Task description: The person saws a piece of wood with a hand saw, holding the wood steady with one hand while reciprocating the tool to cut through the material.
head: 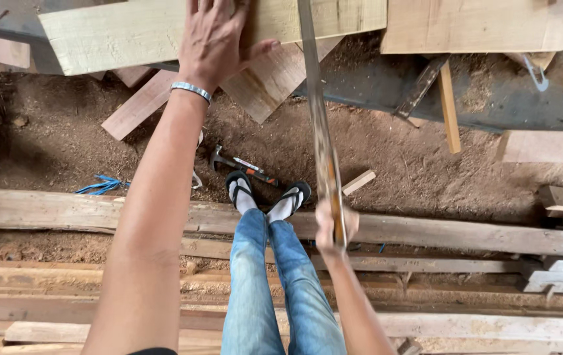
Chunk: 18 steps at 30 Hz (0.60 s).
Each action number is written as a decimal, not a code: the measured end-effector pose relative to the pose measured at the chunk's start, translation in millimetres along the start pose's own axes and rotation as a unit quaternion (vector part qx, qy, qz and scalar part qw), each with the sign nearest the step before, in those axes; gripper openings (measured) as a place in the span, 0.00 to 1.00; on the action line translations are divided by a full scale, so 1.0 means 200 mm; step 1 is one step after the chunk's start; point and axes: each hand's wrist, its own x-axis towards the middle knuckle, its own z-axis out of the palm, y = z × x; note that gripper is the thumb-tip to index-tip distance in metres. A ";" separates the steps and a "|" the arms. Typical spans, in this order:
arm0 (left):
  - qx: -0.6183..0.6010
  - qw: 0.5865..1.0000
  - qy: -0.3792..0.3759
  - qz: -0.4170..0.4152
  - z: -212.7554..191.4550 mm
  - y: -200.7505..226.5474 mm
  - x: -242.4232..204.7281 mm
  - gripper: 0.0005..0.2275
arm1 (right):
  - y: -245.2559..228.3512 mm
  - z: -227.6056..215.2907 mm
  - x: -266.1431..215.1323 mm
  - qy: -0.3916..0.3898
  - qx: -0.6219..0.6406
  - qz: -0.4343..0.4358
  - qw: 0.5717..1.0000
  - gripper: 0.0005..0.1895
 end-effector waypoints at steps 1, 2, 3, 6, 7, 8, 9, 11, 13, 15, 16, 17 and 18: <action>0.007 1.000 0.020 0.010 0.01 0.01 -0.02 0.40 | -0.08 -0.05 -0.11 -0.008 0.054 0.077 0.996 0.19; 0.018 0.999 0.046 0.021 0.01 0.00 -0.02 0.40 | -0.16 -0.12 -0.19 0.007 0.024 0.003 1.000 0.17; 0.030 0.996 0.072 0.031 0.01 0.00 -0.01 0.39 | -0.22 -0.17 -0.24 0.021 -0.005 -0.071 0.997 0.17; 0.030 0.996 0.066 0.051 0.02 -0.02 0.00 0.36 | -0.13 -0.07 -0.16 0.026 -0.120 -0.107 0.987 0.16; 0.035 0.999 0.024 0.028 0.02 0.00 0.00 0.35 | -0.02 0.02 -0.06 0.034 -0.038 -0.025 0.998 0.16; 0.044 0.999 -0.019 0.004 0.01 0.00 0.00 0.34 | 0.08 0.13 0.06 0.038 0.050 0.058 0.996 0.17; 0.053 0.996 -0.063 -0.020 0.00 -0.01 0.00 0.34 | 0.15 0.18 0.14 0.020 0.051 0.056 0.997 0.15; -0.015 0.997 -0.067 -0.033 0.00 -0.02 -0.02 0.37 | 0.15 0.16 0.08 0.014 0.077 0.050 0.996 0.13; -0.028 0.999 -0.011 -0.011 0.02 -0.01 -0.01 0.39 | 0.10 0.07 -0.04 0.048 0.125 0.020 0.991 0.14; 0.023 0.994 0.100 0.046 0.03 -0.01 -0.02 0.37 | 0.07 0.06 -0.06 0.038 0.109 0.003 0.993 0.14; 0.037 0.992 0.106 0.051 0.02 -0.03 0.00 0.35 | 0.04 0.08 -0.04 0.034 0.106 -0.007 0.994 0.13; 0.051 0.991 0.112 0.057 0.02 -0.04 0.02 0.34 | 0.02 0.10 -0.03 0.031 0.103 -0.017 0.994 0.13; 0.052 0.991 0.110 0.059 0.05 0.00 -0.01 0.33 | -0.02 0.05 -0.08 0.021 0.089 -0.017 0.996 0.13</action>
